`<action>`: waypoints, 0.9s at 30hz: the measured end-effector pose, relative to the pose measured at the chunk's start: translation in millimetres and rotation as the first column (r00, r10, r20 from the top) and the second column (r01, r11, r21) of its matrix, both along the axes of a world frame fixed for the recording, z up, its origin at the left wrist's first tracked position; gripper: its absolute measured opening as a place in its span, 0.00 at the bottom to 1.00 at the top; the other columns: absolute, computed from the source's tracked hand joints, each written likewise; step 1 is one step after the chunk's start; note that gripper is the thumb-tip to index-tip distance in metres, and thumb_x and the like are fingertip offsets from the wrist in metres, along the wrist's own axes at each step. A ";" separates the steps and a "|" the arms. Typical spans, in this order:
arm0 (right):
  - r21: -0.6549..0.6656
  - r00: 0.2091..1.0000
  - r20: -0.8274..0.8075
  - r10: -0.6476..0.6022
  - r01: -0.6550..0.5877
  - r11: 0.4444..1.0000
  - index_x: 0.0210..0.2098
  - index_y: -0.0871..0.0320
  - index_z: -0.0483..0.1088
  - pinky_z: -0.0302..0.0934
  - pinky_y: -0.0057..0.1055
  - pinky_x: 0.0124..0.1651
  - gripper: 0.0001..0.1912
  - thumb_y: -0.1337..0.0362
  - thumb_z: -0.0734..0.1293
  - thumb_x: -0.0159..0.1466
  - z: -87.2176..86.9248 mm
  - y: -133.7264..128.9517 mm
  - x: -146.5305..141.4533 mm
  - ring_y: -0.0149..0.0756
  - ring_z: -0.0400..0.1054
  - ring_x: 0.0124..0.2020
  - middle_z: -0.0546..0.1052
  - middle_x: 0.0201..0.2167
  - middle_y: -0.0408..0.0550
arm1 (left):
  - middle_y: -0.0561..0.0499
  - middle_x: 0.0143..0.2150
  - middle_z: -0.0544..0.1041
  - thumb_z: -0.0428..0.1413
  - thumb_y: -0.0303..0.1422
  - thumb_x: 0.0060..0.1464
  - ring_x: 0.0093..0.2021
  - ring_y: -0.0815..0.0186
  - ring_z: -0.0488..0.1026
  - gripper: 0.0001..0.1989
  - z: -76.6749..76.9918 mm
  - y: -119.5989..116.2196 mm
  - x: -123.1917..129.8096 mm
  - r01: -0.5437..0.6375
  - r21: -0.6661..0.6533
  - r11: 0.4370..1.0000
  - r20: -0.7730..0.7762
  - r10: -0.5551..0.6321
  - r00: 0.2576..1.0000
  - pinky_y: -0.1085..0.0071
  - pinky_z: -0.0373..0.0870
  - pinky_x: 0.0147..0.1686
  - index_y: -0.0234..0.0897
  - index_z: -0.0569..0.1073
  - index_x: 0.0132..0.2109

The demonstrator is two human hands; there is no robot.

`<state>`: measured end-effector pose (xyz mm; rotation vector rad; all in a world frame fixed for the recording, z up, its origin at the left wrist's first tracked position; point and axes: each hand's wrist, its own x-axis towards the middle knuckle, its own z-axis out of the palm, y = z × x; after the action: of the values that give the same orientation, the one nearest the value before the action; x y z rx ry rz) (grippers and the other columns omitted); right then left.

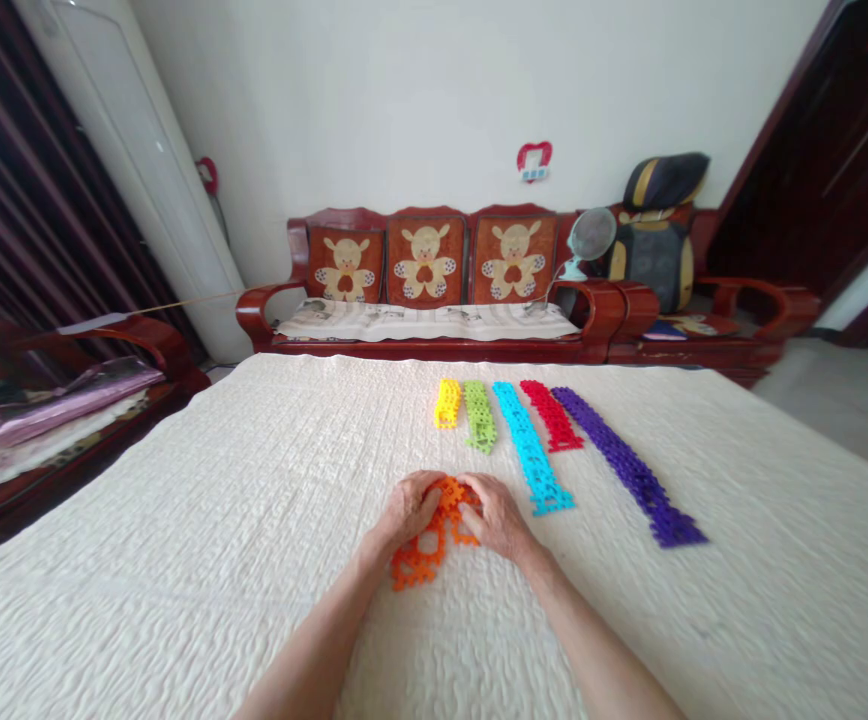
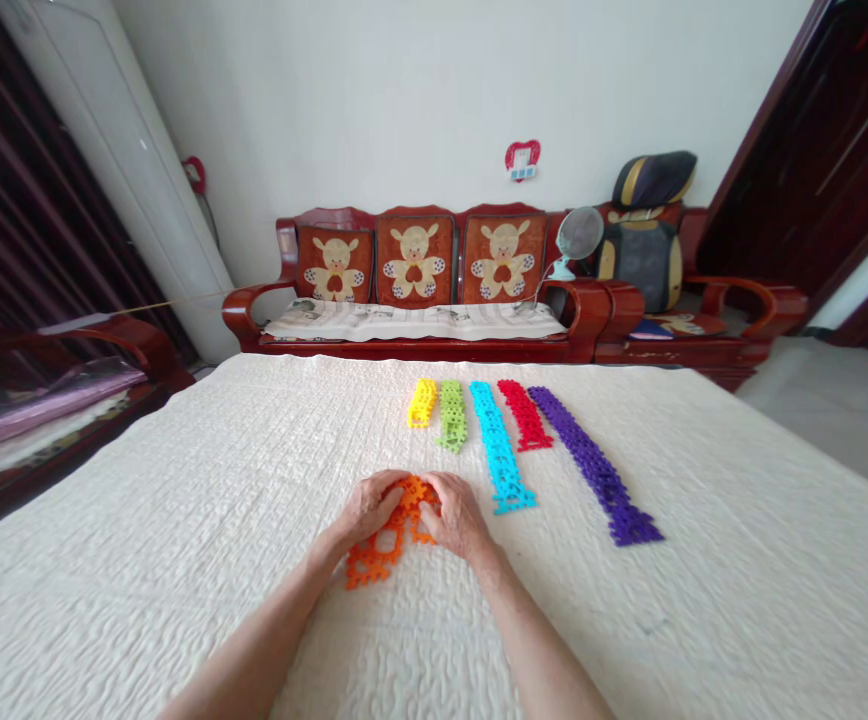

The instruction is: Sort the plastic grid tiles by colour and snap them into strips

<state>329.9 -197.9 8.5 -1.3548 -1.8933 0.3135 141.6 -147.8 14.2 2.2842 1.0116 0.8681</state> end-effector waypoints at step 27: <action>0.013 0.993 -0.008 -0.115 0.116 0.993 0.46 0.54 0.71 0.63 0.40 0.52 0.19 0.71 0.61 0.56 -9.2 4.8 19.9 0.41 0.68 0.47 0.76 0.44 0.50 | 0.49 0.36 0.79 0.47 0.28 0.56 0.37 0.66 0.76 0.14 -28.5 69.5 -41.2 -0.373 0.104 0.922 0.036 0.372 0.928 0.70 0.71 0.40 0.37 0.77 0.41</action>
<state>349.8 -193.1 -0.6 -1.4458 -1.7993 0.2475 100.4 -78.3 -14.3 2.2014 1.4555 1.1151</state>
